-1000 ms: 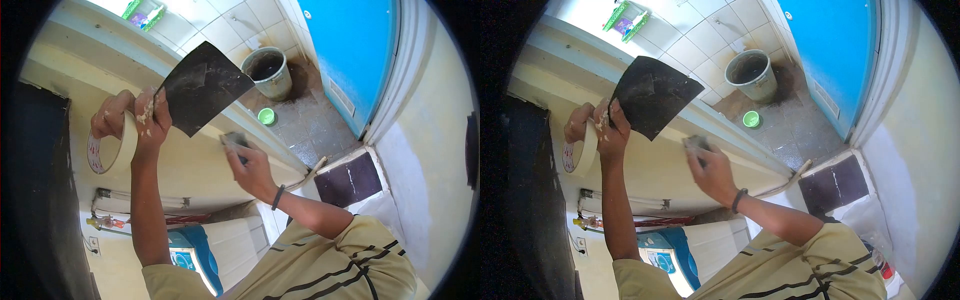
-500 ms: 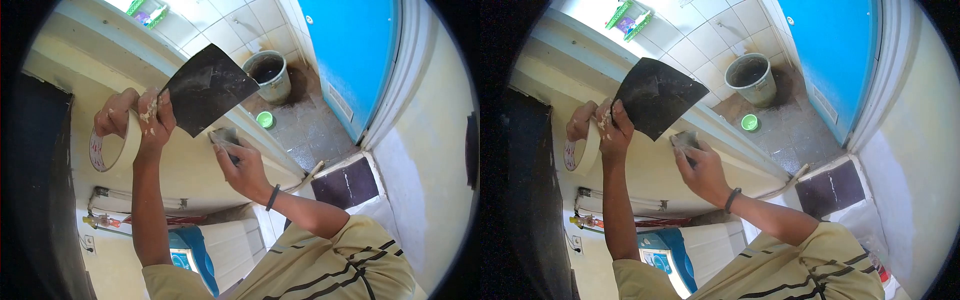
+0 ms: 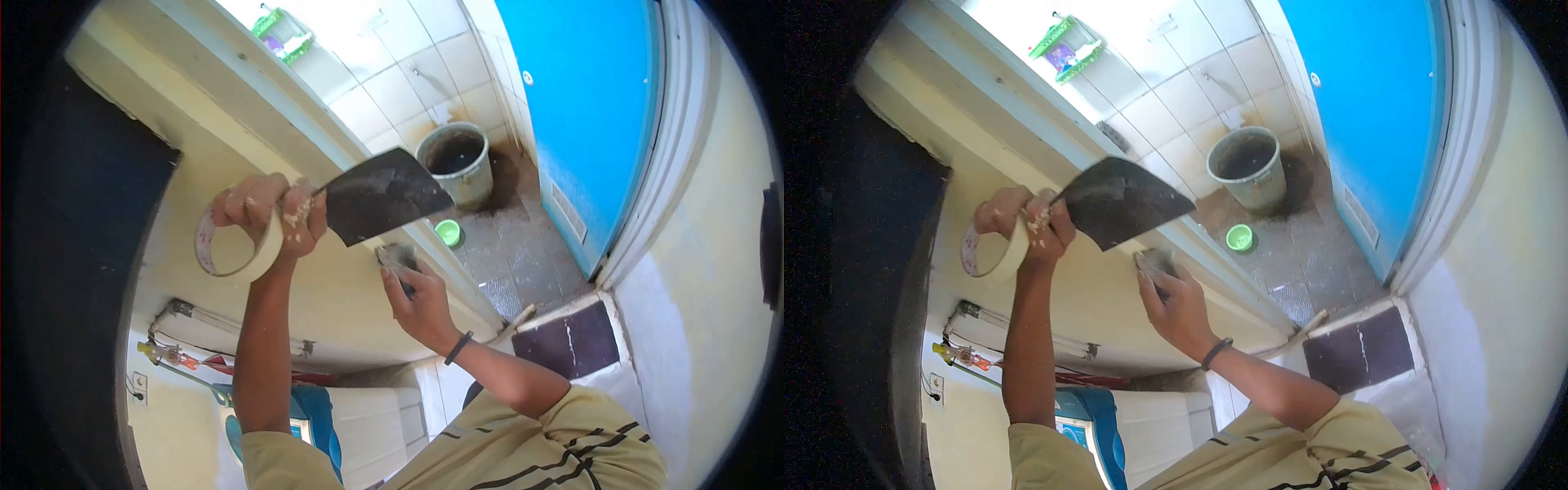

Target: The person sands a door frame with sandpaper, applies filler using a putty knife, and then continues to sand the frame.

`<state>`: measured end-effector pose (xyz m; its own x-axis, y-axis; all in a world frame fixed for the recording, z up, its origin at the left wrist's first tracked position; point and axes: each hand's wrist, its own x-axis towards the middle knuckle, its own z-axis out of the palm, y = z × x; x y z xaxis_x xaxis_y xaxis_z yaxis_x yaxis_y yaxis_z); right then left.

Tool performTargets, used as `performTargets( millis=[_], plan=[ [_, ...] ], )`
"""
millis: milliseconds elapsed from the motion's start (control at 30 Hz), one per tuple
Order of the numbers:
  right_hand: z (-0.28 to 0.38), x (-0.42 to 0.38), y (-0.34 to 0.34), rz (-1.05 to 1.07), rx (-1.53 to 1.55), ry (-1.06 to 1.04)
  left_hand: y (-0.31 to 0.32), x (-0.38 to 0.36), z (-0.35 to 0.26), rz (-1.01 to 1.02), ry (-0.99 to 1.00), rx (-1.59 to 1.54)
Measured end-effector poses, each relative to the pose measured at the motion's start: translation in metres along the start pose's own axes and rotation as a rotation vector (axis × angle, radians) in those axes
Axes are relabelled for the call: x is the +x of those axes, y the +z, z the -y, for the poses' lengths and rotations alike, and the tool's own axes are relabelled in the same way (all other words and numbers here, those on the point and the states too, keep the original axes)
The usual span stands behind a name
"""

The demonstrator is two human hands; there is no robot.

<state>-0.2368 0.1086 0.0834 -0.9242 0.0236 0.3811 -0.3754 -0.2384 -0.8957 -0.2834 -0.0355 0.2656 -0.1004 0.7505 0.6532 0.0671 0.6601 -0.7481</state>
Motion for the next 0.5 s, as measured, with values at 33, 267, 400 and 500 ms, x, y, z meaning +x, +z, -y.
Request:
performTargets(
  millis=[33, 267, 400, 500],
  plan=[
    [-0.001, -0.001, -0.003, 0.004, -0.019, -0.003, 0.002, -0.005, 0.001, 0.043, -0.028, -0.025],
    [-0.005, 0.001, -0.024, 0.146, -0.233, -0.098, 0.011, -0.047, -0.003, -0.046, -0.018, -0.095],
    [0.009, 0.003, -0.055, 0.135, -0.218, -0.002, -0.022, -0.09, -0.03, -0.09, -0.11, -0.126],
    [0.019, 0.01, -0.072, -0.02, -0.116, -0.132, -0.044, -0.131, -0.038, 0.013, -0.365, -0.17]
  ],
)
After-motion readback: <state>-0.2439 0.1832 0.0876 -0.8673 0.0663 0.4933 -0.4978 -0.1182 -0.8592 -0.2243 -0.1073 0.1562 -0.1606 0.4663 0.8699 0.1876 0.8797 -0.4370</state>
